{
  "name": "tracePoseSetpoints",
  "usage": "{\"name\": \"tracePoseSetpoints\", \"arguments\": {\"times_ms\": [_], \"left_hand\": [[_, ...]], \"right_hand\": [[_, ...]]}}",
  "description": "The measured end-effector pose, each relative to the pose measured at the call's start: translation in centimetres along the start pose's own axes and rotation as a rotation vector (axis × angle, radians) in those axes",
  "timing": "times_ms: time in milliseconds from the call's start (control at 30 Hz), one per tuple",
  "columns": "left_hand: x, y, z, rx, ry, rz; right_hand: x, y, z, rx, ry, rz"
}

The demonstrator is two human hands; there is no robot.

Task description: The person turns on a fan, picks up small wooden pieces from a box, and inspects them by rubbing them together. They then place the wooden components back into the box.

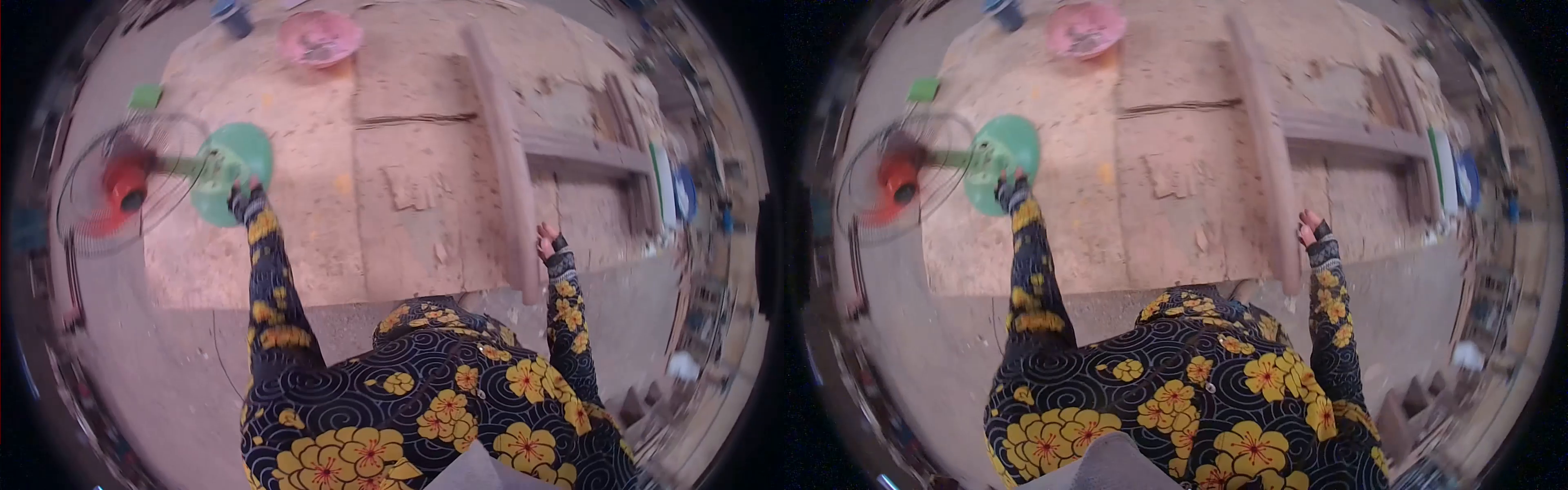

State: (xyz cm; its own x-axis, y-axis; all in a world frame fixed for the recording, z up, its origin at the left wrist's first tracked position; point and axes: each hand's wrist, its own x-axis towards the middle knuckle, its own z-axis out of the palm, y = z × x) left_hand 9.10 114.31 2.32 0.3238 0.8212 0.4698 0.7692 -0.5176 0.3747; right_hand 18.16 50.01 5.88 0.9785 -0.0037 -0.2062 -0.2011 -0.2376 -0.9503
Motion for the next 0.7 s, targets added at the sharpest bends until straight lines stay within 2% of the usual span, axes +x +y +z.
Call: {"name": "tracePoseSetpoints", "arguments": {"times_ms": [33,67,100,133,167,200,267,300,333,367,400,433,500,567,600,633,667,700], "left_hand": [[-1.1,-0.6,0.2,-0.052,0.003,0.200],[-3.6,-0.4,-0.3,-0.186,-0.034,0.234],[-6.6,-0.1,-1.3,-0.469,-0.177,0.084],[-9.3,0.4,-1.8,-0.882,-0.327,-0.203],[-9.5,2.0,-3.7,-1.197,-0.394,-0.474],[-10.8,3.0,-5.2,-1.300,-0.417,-0.636],[-14.1,-2.2,0.6,-0.852,-0.353,-0.365],[-14.5,-0.6,0.1,-0.777,-0.443,-0.394],[-15.3,1.5,0.2,-0.807,-0.480,-0.373],[-15.3,5.3,-0.4,-0.885,-0.491,-0.369],[-17.9,9.9,1.4,-1.028,-0.420,-0.341],[-18.2,12.0,3.8,-1.146,-0.412,-0.289],[-18.4,16.2,6.6,-1.350,-0.397,-0.190],[-20.0,25.3,-0.3,-1.308,-0.231,-0.066],[-21.1,29.1,-3.5,-1.282,-0.158,-0.016],[-24.9,30.2,-5.4,-1.258,-0.180,-0.062],[-25.5,32.8,-7.2,-1.264,-0.191,-0.071],[-26.7,34.8,-8.3,-1.263,-0.207,-0.078]], "right_hand": [[-0.3,1.7,-1.7,0.114,0.001,0.063],[-0.8,3.7,-3.4,0.160,-0.049,0.117],[-2.6,5.2,-5.5,0.122,-0.159,0.139],[-4.4,6.6,-7.5,0.081,-0.271,0.155],[-4.9,4.8,-5.9,0.164,-0.390,0.271],[-7.3,3.0,-4.9,0.228,-0.516,0.402],[-13.2,0.2,-3.3,0.249,-0.615,0.538],[-15.2,-1.2,-3.0,0.281,-0.679,0.663],[-16.1,-0.6,-3.2,0.323,-0.771,0.757],[-16.4,1.2,-3.6,0.236,-0.757,0.804],[-13.5,7.3,-5.7,0.128,-0.772,0.753],[-11.9,9.3,-7.1,0.066,-0.742,0.731],[-9.6,11.8,-11.1,-0.098,-0.636,0.481],[-8.7,13.8,-16.4,-0.279,-0.560,0.257],[-9.0,12.6,-18.8,-0.306,-0.505,0.270],[-10.1,11.3,-21.9,-0.349,-0.480,0.311],[-9.9,9.8,-23.5,-0.371,-0.430,0.320],[-8.6,13.3,-25.2,-0.364,-0.381,0.352]]}}
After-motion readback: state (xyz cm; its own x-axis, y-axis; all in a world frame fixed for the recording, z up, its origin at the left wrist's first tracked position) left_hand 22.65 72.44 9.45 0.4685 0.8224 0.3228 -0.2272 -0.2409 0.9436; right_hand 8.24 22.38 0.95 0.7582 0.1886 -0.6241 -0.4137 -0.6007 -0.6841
